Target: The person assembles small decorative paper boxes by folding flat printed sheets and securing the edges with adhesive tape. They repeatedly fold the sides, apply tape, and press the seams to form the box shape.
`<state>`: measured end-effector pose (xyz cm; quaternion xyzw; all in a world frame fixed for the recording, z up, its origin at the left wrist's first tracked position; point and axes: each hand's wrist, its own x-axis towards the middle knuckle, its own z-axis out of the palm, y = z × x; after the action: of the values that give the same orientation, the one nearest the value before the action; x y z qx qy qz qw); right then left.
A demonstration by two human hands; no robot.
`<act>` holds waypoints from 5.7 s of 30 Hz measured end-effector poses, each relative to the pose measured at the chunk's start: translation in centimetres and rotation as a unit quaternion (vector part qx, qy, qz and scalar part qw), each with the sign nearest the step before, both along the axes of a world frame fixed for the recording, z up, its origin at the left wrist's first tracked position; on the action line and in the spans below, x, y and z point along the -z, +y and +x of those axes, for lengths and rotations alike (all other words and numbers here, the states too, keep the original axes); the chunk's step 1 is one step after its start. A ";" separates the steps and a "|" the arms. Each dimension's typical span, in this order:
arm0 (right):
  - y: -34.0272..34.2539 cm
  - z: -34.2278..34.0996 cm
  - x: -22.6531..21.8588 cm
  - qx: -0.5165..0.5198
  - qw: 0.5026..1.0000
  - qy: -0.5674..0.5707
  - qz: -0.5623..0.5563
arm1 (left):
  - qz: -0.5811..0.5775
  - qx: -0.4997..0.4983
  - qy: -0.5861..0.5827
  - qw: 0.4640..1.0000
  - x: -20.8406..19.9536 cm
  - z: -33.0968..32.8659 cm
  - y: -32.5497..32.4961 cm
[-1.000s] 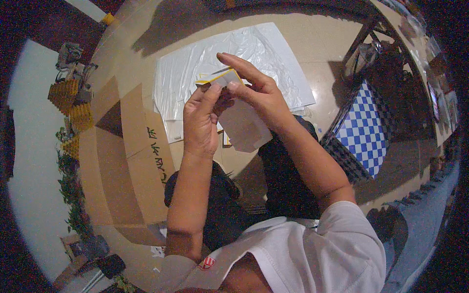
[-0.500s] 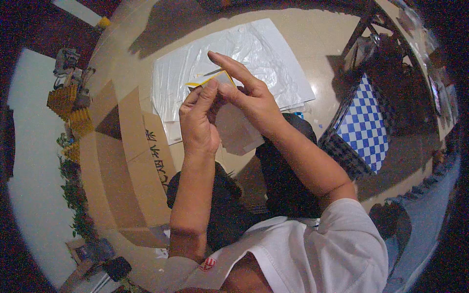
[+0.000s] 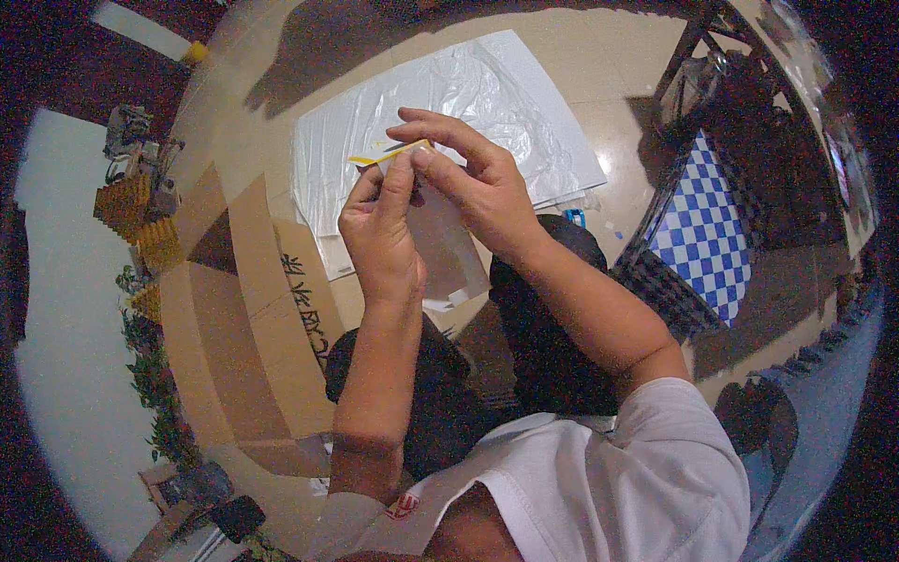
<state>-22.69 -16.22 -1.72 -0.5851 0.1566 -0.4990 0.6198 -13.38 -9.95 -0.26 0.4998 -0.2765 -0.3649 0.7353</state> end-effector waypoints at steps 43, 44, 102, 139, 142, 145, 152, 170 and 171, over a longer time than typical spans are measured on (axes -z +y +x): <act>-3.0 -21.9 42.9 0.158 0.795 0.389 0.438 | 0.217 0.047 -0.112 0.968 4.6 1.6 -1.7; -3.1 -21.7 42.7 0.160 0.798 0.390 0.431 | 0.223 0.045 -0.113 0.967 4.8 1.5 -1.9; -1.5 -1.8 -1.3 -0.071 0.982 -0.034 0.174 | 0.056 -0.189 -0.447 0.872 1.5 1.3 -0.9; 2.1 -1.3 -3.3 -0.117 0.976 0.077 0.165 | -0.115 -0.198 -0.652 0.722 -0.7 3.5 2.5; 1.9 -1.1 -2.6 -0.076 0.984 0.091 0.131 | -0.073 -0.167 -0.614 0.768 -1.2 3.1 2.7; 2.2 -0.3 -2.1 0.018 0.994 0.103 0.011 | -0.056 -0.134 -0.528 0.837 -1.2 2.9 2.6; 1.3 -0.3 -1.2 -0.008 0.994 0.107 -0.016 | 0.006 -0.037 -0.402 0.915 -0.6 3.5 2.5; 1.7 -1.1 -0.3 0.181 0.953 0.149 -0.193 | -0.060 0.189 -0.111 0.974 -1.2 3.7 2.5; 1.9 -1.0 -0.3 0.172 0.952 0.153 -0.204 | -0.036 0.180 -0.149 0.972 -1.0 3.9 2.6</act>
<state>-23.67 -14.30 -1.38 -0.7323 0.2429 -0.5239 0.3609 -9.49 -7.38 0.69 0.4638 -0.4816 -0.4019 0.6256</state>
